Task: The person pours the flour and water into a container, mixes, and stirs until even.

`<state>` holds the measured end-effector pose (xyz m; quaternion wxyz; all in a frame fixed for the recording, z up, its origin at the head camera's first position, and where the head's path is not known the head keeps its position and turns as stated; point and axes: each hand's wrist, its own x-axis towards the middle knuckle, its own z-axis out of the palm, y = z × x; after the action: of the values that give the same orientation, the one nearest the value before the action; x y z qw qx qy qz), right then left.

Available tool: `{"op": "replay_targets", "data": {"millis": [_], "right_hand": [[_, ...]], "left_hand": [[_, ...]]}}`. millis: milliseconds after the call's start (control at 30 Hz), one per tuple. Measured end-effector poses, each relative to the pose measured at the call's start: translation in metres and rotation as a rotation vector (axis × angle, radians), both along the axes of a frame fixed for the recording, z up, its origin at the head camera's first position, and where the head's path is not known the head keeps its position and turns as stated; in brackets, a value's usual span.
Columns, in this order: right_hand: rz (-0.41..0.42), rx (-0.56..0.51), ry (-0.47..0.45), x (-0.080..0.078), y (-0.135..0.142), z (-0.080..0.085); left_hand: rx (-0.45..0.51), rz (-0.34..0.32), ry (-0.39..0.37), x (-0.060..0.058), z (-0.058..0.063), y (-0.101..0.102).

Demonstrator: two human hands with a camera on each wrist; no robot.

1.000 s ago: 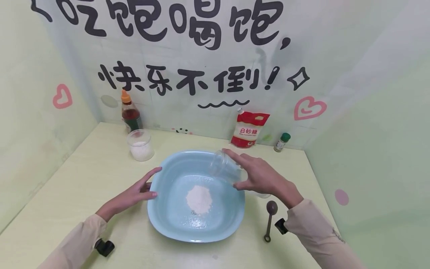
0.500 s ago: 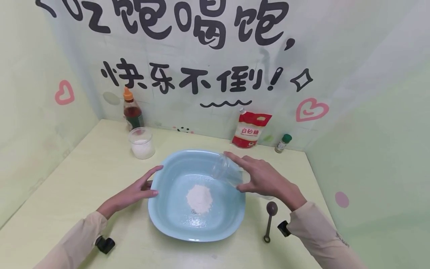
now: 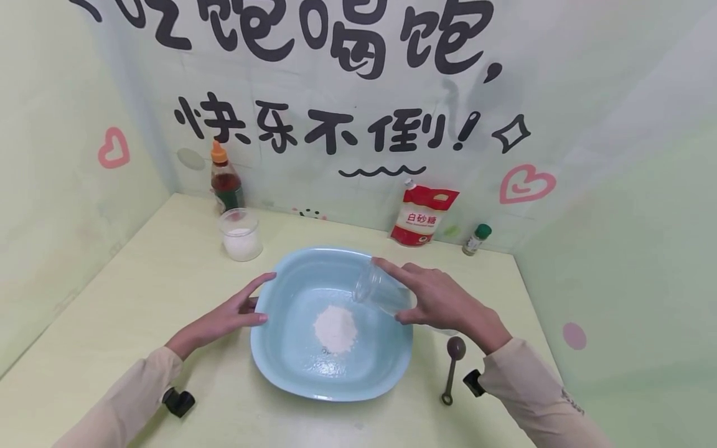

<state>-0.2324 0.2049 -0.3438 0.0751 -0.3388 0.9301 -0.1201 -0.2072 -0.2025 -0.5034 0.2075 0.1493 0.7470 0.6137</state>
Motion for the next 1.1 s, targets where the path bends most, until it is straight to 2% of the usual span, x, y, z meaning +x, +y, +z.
{"op": "replay_targets", "data": {"millis": [267, 1100], "right_hand": [[0.050, 0.035, 0.033, -0.0004, -0.0035, -0.0012], [0.089, 0.060, 0.026, -0.0029, -0.0072, -0.0080]], "left_hand": [[0.004, 0.004, -0.005, -0.0002, 0.0013, 0.0010], [0.004, 0.012, -0.006, -0.0010, 0.0021, 0.0005]]}}
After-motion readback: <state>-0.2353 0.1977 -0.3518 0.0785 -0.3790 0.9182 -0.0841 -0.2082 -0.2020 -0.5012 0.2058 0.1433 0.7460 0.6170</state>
